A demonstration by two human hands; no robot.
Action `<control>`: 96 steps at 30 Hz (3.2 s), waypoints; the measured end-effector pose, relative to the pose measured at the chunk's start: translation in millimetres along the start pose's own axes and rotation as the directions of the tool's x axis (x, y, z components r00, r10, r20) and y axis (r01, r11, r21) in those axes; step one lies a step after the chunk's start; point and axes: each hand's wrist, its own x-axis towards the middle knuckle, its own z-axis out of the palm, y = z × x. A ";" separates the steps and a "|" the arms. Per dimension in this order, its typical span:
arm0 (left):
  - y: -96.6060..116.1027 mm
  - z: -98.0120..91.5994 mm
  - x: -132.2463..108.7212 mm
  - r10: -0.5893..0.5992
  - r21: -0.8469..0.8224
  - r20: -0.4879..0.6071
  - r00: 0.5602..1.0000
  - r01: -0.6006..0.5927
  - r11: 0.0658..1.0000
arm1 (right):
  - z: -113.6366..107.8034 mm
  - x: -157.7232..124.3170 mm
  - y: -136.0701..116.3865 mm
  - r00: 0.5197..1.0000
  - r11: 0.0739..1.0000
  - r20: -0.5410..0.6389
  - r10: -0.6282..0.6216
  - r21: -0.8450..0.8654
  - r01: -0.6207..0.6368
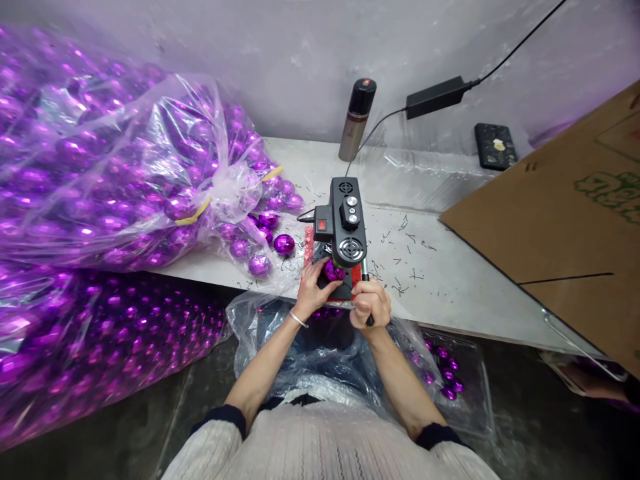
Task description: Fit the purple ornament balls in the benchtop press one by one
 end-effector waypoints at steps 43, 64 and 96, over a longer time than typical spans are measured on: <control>-27.6 3.7 4.0 0.288 0.290 0.049 0.956 -0.290 0.912 | 0.0 13.4 -5.5 1.000 0.999 0.017 0.006 0.038 -0.007; -28.5 3.8 3.5 0.264 0.309 0.043 0.964 -0.264 0.914 | 10.1 -13.7 7.4 0.998 0.997 -0.041 0.040 0.065 -0.037; -23.8 2.0 1.7 0.266 0.321 0.060 0.962 -0.271 0.907 | 9.1 -9.4 4.9 0.999 0.999 -0.046 -0.007 0.040 0.009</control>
